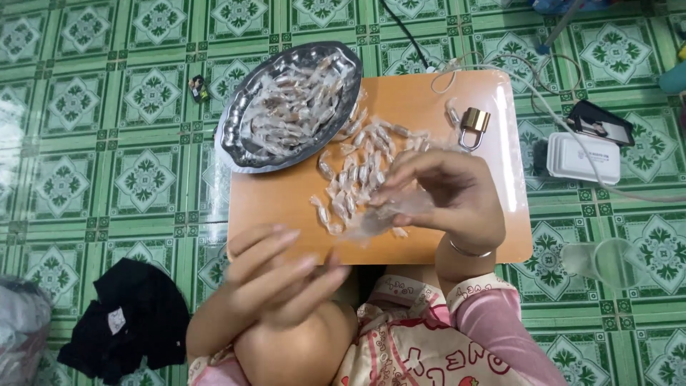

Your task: Wrapping small food items individually in clear plastic wrap

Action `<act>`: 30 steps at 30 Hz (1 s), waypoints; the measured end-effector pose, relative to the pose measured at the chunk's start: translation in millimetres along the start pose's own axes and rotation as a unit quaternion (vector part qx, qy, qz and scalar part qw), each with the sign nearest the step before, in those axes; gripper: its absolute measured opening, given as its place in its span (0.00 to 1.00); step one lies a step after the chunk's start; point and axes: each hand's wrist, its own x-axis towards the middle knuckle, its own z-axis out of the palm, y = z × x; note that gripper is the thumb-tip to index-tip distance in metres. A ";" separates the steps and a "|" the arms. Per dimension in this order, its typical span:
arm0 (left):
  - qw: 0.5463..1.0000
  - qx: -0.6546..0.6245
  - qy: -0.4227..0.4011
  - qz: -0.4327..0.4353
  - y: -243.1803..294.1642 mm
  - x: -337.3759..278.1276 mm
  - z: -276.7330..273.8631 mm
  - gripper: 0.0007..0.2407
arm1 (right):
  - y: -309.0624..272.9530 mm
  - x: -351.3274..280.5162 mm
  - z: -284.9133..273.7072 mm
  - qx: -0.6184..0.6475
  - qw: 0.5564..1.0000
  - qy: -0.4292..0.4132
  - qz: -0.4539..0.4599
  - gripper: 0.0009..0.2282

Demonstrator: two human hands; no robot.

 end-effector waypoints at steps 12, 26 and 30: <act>0.850 0.228 -0.198 0.432 -52.0 6.4 8.9 0.11 | -5.8 6.1 -4.3 0.039 0.982 -0.122 0.141 0.27; 0.813 0.397 -0.156 0.397 -44.1 24.5 7.1 0.07 | -8.2 20.1 0.5 -0.106 0.978 -0.127 0.126 0.09; 0.807 0.416 -0.173 0.380 -47.9 17.5 14.1 0.10 | -17.4 14.9 8.1 -0.207 0.970 -0.049 0.119 0.11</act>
